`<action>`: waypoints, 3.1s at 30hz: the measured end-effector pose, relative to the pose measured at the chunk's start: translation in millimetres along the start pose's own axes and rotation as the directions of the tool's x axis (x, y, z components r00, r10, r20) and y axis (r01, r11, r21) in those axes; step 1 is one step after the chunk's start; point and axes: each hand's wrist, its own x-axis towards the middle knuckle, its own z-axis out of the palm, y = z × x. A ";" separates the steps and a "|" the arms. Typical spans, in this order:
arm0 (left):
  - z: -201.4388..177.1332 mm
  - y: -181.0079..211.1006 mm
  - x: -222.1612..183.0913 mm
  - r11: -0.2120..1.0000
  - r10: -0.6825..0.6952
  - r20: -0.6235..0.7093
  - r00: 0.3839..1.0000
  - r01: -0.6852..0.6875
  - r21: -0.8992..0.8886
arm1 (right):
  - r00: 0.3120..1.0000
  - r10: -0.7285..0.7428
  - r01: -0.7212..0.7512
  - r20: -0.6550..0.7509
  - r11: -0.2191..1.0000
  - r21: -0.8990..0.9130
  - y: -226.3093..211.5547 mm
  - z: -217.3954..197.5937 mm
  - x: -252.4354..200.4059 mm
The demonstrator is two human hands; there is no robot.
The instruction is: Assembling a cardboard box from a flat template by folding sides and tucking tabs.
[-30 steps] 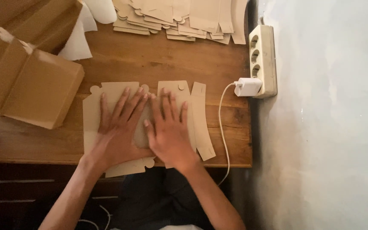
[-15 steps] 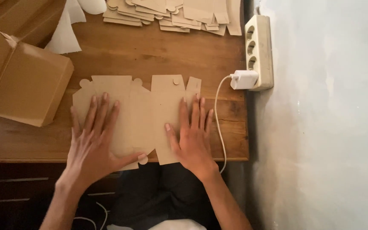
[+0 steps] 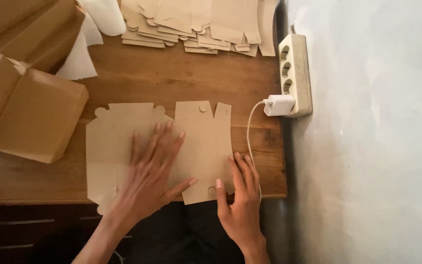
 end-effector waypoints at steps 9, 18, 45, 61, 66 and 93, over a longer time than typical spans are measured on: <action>3.4 -0.1 2.0 1.000 0.025 0.033 0.999 -0.025 0.003 | 0.991 0.103 -0.057 -0.086 0.904 0.424 -20.7 -13.6 12.6; 5.6 -0.2 3.4 0.991 0.070 0.035 0.997 -0.074 0.112 | 0.992 -0.112 0.071 0.066 0.895 0.441 -11.5 9.1 7.2; 26.5 -12.7 54.9 0.940 0.291 0.084 0.953 -0.268 -0.210 | 0.991 -0.096 0.098 -0.091 0.995 0.019 1.4 -8.6 17.3; 27.9 -31.3 77.6 0.882 0.408 0.000 0.913 -0.394 -0.257 | 0.999 0.011 0.001 0.046 0.967 -0.255 2.9 13.8 38.7; 31.1 -32.7 78.4 0.905 0.365 0.050 0.930 -0.342 -0.253 | 1.000 -0.022 0.027 0.019 0.945 -0.327 2.9 21.1 61.4; 18.1 -33.2 85.0 0.885 0.279 0.144 0.949 -0.197 -0.421 | 0.967 -0.239 0.123 -0.087 0.739 -0.662 21.5 44.3 119.4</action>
